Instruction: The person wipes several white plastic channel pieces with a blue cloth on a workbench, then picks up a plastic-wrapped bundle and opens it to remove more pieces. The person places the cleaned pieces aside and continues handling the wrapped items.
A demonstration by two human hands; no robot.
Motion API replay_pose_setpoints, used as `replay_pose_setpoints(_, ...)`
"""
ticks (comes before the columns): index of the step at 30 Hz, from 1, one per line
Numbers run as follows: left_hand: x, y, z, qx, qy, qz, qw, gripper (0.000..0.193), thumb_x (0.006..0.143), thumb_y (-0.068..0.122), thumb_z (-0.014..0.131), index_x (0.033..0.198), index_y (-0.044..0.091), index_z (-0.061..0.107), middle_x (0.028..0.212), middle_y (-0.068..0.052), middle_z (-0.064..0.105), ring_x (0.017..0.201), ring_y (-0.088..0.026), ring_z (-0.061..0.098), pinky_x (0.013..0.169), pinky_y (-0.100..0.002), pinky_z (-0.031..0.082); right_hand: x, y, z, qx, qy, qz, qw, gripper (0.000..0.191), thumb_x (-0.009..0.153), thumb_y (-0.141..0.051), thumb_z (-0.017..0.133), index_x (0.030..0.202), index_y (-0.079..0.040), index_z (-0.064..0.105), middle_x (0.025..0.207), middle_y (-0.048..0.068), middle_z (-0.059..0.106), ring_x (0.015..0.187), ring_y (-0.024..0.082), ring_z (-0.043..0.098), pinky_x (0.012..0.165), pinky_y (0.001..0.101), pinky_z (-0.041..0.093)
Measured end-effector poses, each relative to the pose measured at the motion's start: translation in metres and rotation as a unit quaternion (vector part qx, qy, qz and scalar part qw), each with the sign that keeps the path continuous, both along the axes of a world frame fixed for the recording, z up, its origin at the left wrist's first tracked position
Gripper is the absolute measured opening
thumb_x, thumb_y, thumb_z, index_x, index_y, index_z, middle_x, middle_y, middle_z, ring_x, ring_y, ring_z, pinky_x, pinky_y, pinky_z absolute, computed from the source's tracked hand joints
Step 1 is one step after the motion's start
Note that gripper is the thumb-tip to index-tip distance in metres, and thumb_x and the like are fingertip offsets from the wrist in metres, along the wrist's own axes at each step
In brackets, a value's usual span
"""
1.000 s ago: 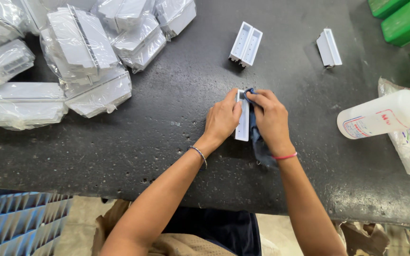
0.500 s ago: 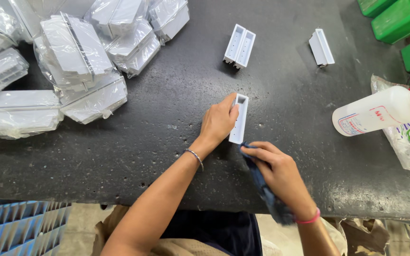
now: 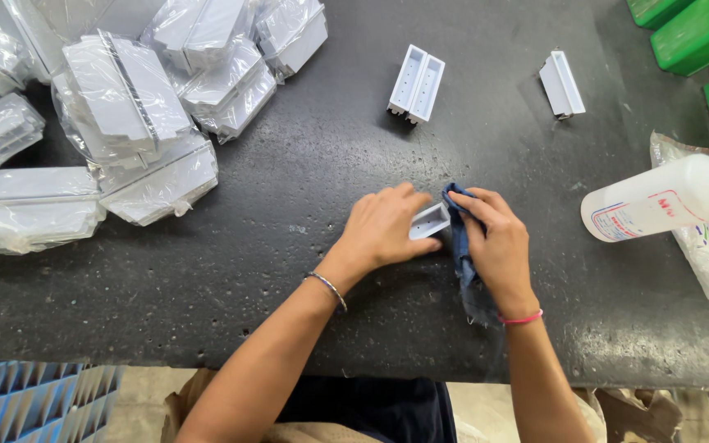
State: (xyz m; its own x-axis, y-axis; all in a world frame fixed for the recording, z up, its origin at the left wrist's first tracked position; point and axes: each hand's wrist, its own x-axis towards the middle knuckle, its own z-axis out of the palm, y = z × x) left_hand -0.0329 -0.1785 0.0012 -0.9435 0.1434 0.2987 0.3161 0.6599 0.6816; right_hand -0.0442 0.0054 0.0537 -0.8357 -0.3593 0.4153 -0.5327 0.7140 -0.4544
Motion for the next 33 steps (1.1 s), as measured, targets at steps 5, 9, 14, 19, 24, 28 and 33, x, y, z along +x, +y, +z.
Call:
replay_pose_setpoints(5, -0.004, 0.004, -0.007, 0.0, -0.019, -0.008, 1.0, 0.05, 0.068, 0.024, 0.077, 0.117, 0.013, 0.073, 0.102, -0.01, 0.064, 0.1, -0.033, 0.066, 0.081, -0.048, 0.055, -0.001, -0.002, -0.008, 0.005, 0.0, -0.005, 1.0, 0.027, 0.095, -0.001, 0.063, 0.118, -0.009, 0.074, 0.119, 0.011, 0.071, 0.102, 0.029, 0.072, 0.085, 0.0364, 0.055)
replay_pose_setpoints(9, -0.003, 0.006, -0.008, 0.023, -0.04, -0.005, 0.999, 0.05, 0.069, 0.021, 0.077, 0.118, 0.015, 0.073, 0.102, -0.01, 0.064, 0.099, -0.035, 0.067, 0.081, -0.049, 0.055, 0.006, -0.001, -0.011, 0.046, 0.04, 0.015, 0.998, 0.028, 0.094, 0.002, 0.061, 0.118, -0.007, 0.074, 0.121, 0.012, 0.071, 0.106, 0.033, 0.07, 0.091, 0.0398, 0.055)
replay_pose_setpoints(14, 0.001, 0.007, 0.002, 0.027, -0.055, 0.002, 0.998, 0.049, 0.069, 0.021, 0.076, 0.119, 0.018, 0.073, 0.103, -0.009, 0.064, 0.096, -0.035, 0.068, 0.082, -0.048, 0.055, 0.022, 0.016, -0.003, 0.087, -0.005, 0.002, 0.996, 0.029, 0.09, 0.003, 0.061, 0.114, -0.007, 0.075, 0.119, 0.013, 0.071, 0.103, 0.035, 0.069, 0.089, 0.0399, 0.054)
replay_pose_setpoints(19, 0.005, 0.008, 0.001, 0.02, -0.077, 0.016, 0.997, 0.051, 0.072, 0.027, 0.076, 0.122, 0.02, 0.073, 0.105, -0.008, 0.064, 0.096, -0.034, 0.069, 0.081, -0.047, 0.055, 0.017, 0.064, -0.005, -0.014, -0.084, 0.005, 0.996, 0.033, 0.088, 0.004, 0.062, 0.116, -0.007, 0.076, 0.121, 0.012, 0.072, 0.106, 0.025, 0.072, 0.093, 0.0331, 0.054)
replay_pose_setpoints(24, -0.007, 0.003, -0.01, 0.121, -0.016, 0.085, 0.989, 0.051, 0.084, 0.049, 0.077, 0.121, 0.013, 0.072, 0.101, -0.008, 0.07, 0.089, -0.025, 0.069, 0.076, -0.041, 0.054, -0.045, 0.104, -0.038, -0.34, -0.214, -0.033, 0.915, 0.028, 0.097, -0.005, 0.07, 0.124, -0.001, 0.072, 0.113, 0.004, 0.072, 0.098, 0.011, 0.067, 0.087, 0.027, 0.055)
replay_pose_setpoints(28, -0.026, -0.02, -0.019, 0.222, -0.014, 0.209, 0.952, 0.032, 0.096, 0.037, 0.067, 0.111, 0.01, 0.075, 0.088, -0.004, 0.074, 0.066, -0.015, 0.064, 0.063, -0.032, 0.052, -0.115, 0.113, -0.064, -0.531, -0.238, 0.002, 0.813, 0.035, 0.099, -0.01, 0.072, 0.132, -0.002, 0.067, 0.11, 0.005, 0.072, 0.089, 0.013, 0.068, 0.078, 0.0294, 0.057)
replay_pose_setpoints(33, -0.04, -0.035, -0.034, 0.324, -0.041, 0.236, 0.915, 0.02, 0.098, 0.023, 0.065, 0.108, 0.008, 0.073, 0.078, -0.001, 0.068, 0.061, -0.008, 0.061, 0.055, -0.027, 0.053, -0.149, 0.116, -0.086, -0.6, -0.221, 0.048, 0.767, 0.032, 0.101, -0.007, 0.071, 0.133, -0.003, 0.066, 0.113, 0.005, 0.072, 0.094, 0.013, 0.071, 0.085, 0.0295, 0.059)
